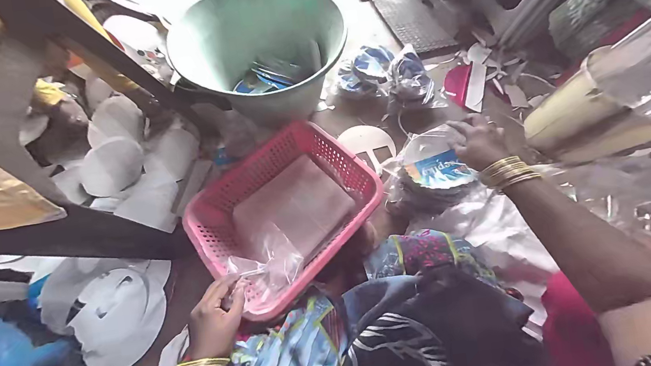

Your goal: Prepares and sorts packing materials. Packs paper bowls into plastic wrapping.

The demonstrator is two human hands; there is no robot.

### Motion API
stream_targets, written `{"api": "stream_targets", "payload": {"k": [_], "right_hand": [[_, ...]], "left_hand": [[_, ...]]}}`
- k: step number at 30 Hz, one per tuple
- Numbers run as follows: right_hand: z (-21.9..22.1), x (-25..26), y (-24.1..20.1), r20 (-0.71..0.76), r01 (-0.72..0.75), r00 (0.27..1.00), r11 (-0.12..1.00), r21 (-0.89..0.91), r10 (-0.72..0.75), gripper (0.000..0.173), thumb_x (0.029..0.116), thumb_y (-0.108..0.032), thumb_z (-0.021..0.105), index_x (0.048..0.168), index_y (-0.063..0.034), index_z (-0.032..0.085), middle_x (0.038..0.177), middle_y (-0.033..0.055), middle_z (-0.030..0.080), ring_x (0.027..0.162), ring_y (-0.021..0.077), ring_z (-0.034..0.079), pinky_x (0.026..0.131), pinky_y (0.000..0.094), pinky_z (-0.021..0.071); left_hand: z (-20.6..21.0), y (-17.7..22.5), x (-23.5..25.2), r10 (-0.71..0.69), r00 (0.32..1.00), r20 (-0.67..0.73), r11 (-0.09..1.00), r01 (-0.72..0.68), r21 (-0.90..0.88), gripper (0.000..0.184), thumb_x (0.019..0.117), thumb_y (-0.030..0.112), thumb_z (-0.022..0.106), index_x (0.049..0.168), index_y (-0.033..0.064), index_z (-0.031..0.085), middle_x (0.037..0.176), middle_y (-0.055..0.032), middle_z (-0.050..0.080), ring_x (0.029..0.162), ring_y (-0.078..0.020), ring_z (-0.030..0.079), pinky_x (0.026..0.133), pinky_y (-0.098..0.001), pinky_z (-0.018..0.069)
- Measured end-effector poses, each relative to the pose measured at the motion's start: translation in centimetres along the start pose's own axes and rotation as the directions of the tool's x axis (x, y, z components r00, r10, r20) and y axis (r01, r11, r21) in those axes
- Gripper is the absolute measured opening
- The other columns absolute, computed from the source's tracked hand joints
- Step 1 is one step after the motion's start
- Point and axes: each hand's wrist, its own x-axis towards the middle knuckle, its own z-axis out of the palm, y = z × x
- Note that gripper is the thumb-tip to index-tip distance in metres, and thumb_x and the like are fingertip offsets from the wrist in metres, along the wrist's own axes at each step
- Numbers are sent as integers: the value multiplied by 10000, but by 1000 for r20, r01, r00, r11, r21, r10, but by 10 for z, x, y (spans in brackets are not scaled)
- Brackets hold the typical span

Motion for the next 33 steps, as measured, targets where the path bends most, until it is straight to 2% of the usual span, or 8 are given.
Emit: {"api": "stream_targets", "payload": {"k": [3,5,7,13,19,27,30,33], "right_hand": [[5,-4,-26,82,103,992,991,-81,-96,655,993,-583,539,1567,-282,448,1664,175,306,1543,459,208,1128,787,163],[18,-6,-36,208,98,976,984,-147,-66,768,937,-765,458,1601,-394,347,1710,137,199,1572,452,89,1123,823,81],[26,-5,-44,311,73,950,975,-210,-4,850,892,-841,419,1621,-438,251,1733,110,105,1582,436,14,1126,820,24],[49,-5,-37,277,90,960,983,-161,-42,871,894,-846,390,1634,-418,219,1736,124,57,1584,423,-30,1123,811,-32],[62,-7,-32,258,86,965,989,-120,-53,871,889,-859,368,1630,-426,225,1742,98,23,1588,397,-70,1135,791,-70],[50,-12,-38,300,78,953,989,-128,-36,896,891,-862,355,1642,-399,198,1740,116,6,1584,410,-86,1128,803,-64],[21,-4,-50,326,41,945,996,-75,-14,924,906,-810,453,1651,-315,223,1722,166,122,1577,456,-13,1125,817,-35],[-4,37,-54,105,101,989,994,32,-104,915,925,-684,590,1611,-129,347,1638,219,342,1549,488,163,1123,819,94]], "left_hand": [[-1,2,1,-16,1000,19,1000,16,8,285,920,115,608,1081,-82,736,1088,-264,723,889,-386,710,809,-564,549],[1,0,3,-6,1000,14,1000,6,17,302,899,131,604,1059,-88,737,1062,-259,727,893,-392,711,814,-573,547],[3,-1,3,12,1000,-7,1000,-12,22,310,888,129,595,1049,-94,738,1042,-259,729,866,-384,711,788,-560,553],[5,-1,5,7,1000,-10,998,-6,69,299,881,106,602,1065,-81,746,1040,-256,732,857,-384,712,775,-555,555],[6,7,8,-24,997,69,989,14,147,265,898,44,629,1102,-83,741,1166,-278,711,1032,-451,711,897,-618,545],[20,28,21,-215,976,45,905,182,384,255,992,109,589,1122,-36,753,1188,-255,716,1067,-478,698,876,-705,505],[26,26,16,-130,991,-15,912,125,391,239,965,73,599,1075,-76,751,1136,-285,721,1015,-487,714,837,-694,530],[29,22,16,-66,996,-62,909,85,408,246,944,89,599,1031,-81,754,1094,-281,730,954,-483,728,780,-682,550]]}}
